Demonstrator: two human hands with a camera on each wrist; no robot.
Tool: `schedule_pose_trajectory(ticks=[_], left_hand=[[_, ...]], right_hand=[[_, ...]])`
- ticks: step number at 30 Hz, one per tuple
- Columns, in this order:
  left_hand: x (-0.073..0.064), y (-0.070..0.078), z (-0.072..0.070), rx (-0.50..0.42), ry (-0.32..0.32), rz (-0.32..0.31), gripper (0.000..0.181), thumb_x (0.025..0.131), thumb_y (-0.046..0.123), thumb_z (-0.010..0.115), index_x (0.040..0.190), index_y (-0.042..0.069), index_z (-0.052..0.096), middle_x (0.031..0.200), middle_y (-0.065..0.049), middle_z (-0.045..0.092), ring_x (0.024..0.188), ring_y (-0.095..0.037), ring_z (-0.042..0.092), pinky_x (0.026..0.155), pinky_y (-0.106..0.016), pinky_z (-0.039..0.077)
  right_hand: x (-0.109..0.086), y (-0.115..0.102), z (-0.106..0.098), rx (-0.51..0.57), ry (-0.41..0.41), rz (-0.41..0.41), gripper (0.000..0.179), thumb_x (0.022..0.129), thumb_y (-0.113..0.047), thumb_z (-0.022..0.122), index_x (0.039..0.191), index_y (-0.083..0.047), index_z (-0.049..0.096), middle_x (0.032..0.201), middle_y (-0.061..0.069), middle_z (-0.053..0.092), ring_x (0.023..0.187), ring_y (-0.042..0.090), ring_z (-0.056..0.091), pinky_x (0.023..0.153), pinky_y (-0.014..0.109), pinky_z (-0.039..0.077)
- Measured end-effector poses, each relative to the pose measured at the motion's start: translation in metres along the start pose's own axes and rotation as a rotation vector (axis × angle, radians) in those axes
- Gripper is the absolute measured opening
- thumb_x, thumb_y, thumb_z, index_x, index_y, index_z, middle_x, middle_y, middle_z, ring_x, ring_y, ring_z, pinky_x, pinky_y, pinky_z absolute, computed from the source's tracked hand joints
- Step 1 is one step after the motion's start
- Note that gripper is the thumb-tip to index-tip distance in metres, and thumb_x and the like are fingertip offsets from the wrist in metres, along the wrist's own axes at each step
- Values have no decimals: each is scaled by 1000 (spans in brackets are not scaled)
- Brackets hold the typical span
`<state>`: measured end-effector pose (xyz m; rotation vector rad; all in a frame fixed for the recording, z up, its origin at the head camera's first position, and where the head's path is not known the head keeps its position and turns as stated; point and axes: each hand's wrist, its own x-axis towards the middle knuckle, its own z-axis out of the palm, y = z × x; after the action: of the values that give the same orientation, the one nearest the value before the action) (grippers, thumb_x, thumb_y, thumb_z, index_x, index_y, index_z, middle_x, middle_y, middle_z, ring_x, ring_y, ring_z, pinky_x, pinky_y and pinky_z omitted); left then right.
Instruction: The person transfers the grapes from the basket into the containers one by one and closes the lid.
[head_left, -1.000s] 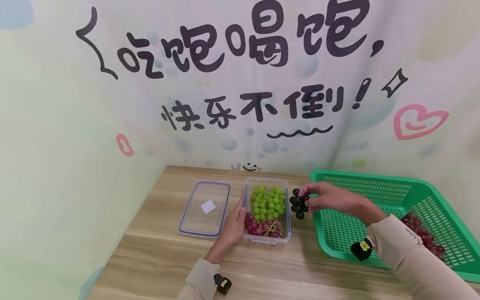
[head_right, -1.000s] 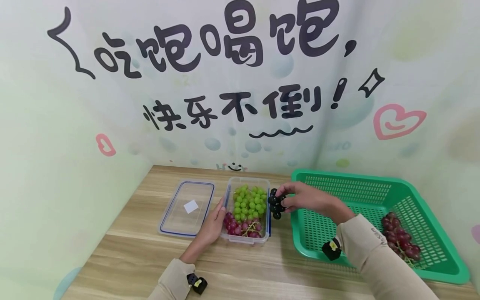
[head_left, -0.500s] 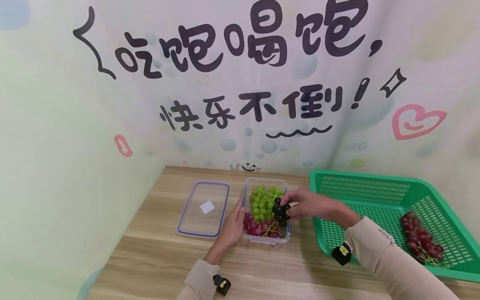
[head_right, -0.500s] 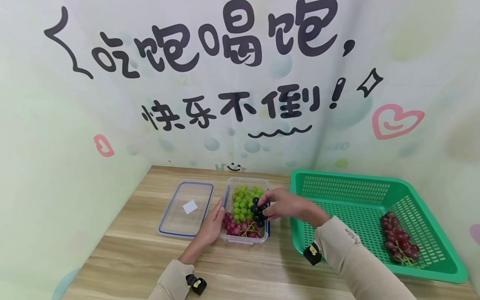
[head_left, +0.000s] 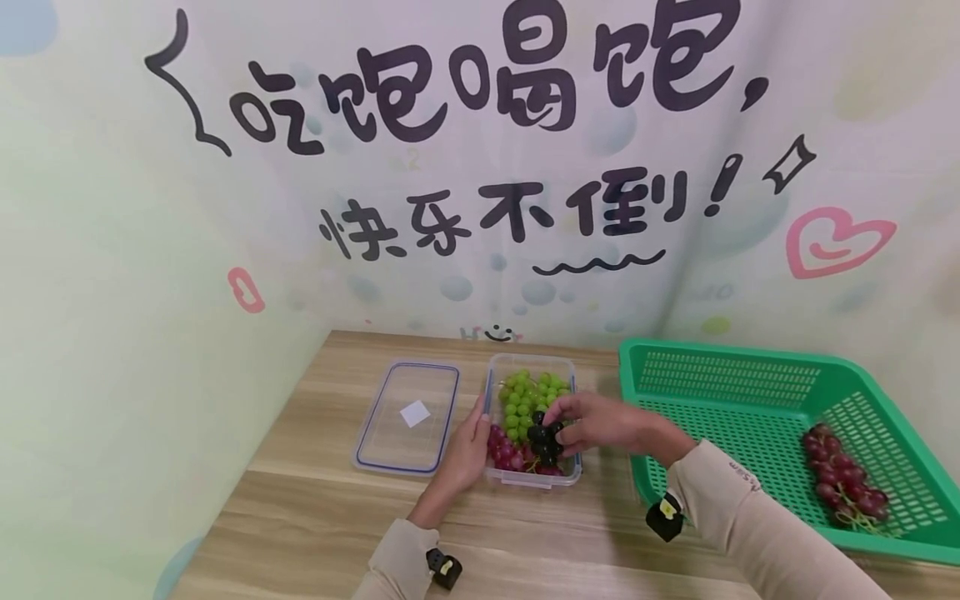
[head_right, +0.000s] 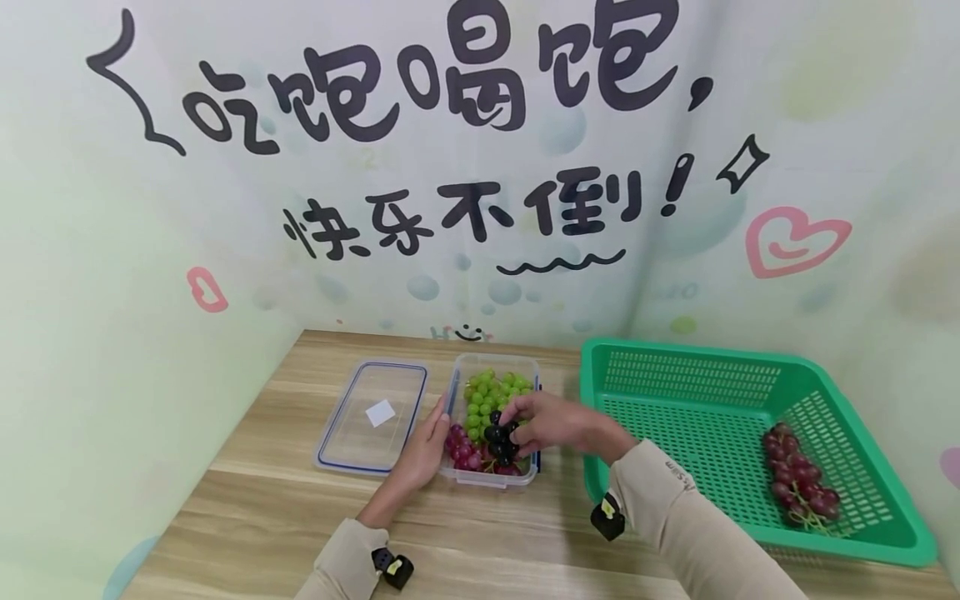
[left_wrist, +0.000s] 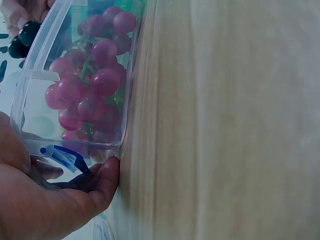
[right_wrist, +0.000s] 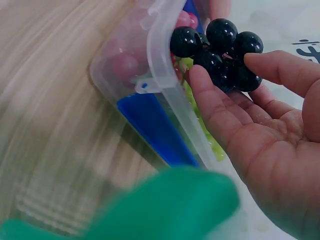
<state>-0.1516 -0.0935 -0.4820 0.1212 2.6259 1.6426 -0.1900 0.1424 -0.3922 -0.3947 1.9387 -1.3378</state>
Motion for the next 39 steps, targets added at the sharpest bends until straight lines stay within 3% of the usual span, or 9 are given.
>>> schedule_pose_trajectory(ticks=[4,7,11,14,17,31,39], left_hand=[[0,1,0,5,4,-1,51,110,22,28,158,4,20,158,-23,29,145,-41,28,119,-53,25],[0,1,0,9,9,-9,52,110,23,29,158,5,20,157,-23,30,145,-41,29,119,-53,25],[0,1,1,2,7,-17,52,110,23,29,158,5,20,158,-23,29,145,-41,29,119,-53,25],[0,0,1,-1,4,-19,52,110,23,29,158,5,20,158,-22,28,146,-40,28,120,-53,25],[0,0,1,2,3,-19,52,110,23,29,158,5,20,158,-22,28,146,-40,28,120,-53,25],[-1,2,0,10,9,-32,51,110,23,28,158,8,19,158,-22,29,145,-40,28,120,-52,25],[-1,2,1,8,7,-23,51,110,23,28,158,9,19,158,-22,28,145,-40,28,120,-52,24]], right_hand=[[2,3,2,-44,10,8,24,92,4,56,115,4,58,124,18,58,102,24,64,89,43,59],[2,2,2,-139,28,9,24,92,5,55,115,2,60,120,16,59,97,23,64,85,42,59],[0,-4,4,-362,59,-31,24,91,2,60,114,-2,64,113,13,63,93,20,60,79,39,56],[-2,-9,5,-530,85,-80,24,90,-1,62,114,-3,67,115,12,66,100,22,60,82,39,55],[-3,-10,2,-614,96,-116,25,91,-3,63,116,-2,68,120,14,66,109,28,61,89,44,55],[-19,-12,-18,-552,148,-178,31,92,-2,59,121,8,63,122,26,64,112,42,62,89,45,58],[-30,-17,-29,-539,205,-108,30,95,-7,60,123,3,62,124,20,65,113,34,63,90,46,57]])
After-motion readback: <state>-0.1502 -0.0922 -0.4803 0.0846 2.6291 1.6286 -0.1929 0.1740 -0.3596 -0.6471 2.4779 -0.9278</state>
